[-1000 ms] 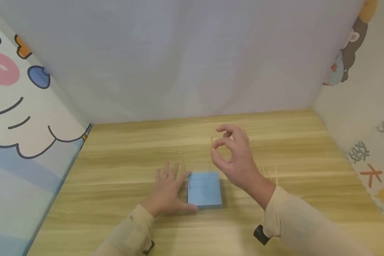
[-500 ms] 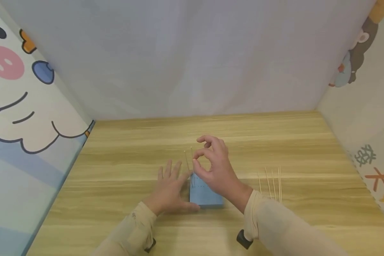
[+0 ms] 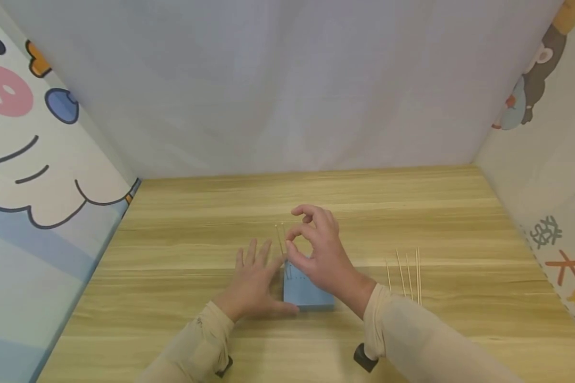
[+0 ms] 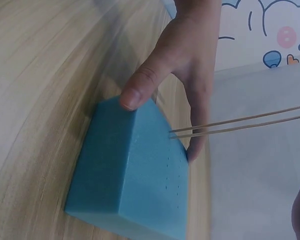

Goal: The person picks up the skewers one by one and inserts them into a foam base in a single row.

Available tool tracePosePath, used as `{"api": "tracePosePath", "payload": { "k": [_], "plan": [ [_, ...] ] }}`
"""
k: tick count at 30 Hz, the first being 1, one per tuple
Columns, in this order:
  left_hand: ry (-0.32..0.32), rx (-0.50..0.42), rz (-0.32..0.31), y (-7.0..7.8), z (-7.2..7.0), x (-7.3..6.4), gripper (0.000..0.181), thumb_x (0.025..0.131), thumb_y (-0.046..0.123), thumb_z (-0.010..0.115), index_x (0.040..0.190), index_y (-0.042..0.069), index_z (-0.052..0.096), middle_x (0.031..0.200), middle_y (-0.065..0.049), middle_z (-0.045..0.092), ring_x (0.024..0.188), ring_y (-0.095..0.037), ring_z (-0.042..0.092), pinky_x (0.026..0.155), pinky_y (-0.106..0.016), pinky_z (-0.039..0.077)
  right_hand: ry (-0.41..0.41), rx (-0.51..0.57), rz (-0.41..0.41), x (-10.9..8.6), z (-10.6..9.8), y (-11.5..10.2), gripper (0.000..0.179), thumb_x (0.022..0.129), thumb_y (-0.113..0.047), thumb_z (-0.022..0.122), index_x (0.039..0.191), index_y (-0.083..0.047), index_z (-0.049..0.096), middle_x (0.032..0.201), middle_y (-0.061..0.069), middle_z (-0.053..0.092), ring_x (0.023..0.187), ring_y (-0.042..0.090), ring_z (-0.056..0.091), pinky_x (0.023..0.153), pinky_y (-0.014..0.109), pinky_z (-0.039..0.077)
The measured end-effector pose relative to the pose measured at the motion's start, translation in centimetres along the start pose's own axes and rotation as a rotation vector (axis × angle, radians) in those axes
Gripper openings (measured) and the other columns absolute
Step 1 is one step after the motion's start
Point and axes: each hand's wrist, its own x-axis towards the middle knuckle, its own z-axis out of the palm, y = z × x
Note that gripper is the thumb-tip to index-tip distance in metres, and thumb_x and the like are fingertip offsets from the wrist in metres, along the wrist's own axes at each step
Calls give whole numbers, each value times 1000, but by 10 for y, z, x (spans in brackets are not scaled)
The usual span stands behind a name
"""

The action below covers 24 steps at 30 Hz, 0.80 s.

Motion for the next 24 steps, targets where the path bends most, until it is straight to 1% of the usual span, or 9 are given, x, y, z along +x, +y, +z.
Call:
{"api": "tracePosePath", "payload": {
  "k": [6, 12, 15, 21, 24],
  "plan": [
    [-8, -10, -6, 0, 1, -1, 114, 68, 79, 82, 160, 25, 43, 172, -26, 23, 158, -58, 9, 123, -79, 12, -7, 5, 10, -1, 1, 1, 14, 89, 3, 67, 86, -11, 68, 133, 19, 57, 110, 32, 45, 95, 52, 35],
    [-12, -6, -5, 0, 0, 0, 113, 68, 79, 81, 160, 24, 43, 172, -26, 23, 158, -57, 9, 123, -79, 13, -52, -34, 24, -8, 2, 3, 16, 88, 3, 68, 85, -13, 67, 132, 19, 58, 109, 30, 46, 94, 51, 36],
    [-15, -13, -4, 1, 0, 0, 113, 68, 79, 81, 160, 24, 44, 172, -26, 22, 158, -57, 9, 123, -78, 13, -53, -46, 23, -11, 2, 4, 16, 88, 3, 68, 85, -13, 68, 133, 20, 58, 109, 29, 47, 93, 51, 36],
    [-14, -7, -7, 0, 0, 0, 113, 68, 79, 82, 160, 25, 43, 172, -26, 23, 158, -57, 9, 123, -78, 12, -56, -67, 7, -9, 1, 6, 14, 88, 1, 70, 87, -13, 69, 134, 19, 58, 109, 30, 48, 94, 53, 36],
    [-12, -13, -12, 0, 0, -1, 114, 68, 78, 83, 160, 24, 44, 171, -26, 23, 158, -58, 10, 123, -78, 12, -70, -73, 26, -8, -2, 4, 13, 88, -1, 72, 88, -14, 69, 135, 18, 58, 110, 31, 48, 97, 54, 36]
  ]
}}
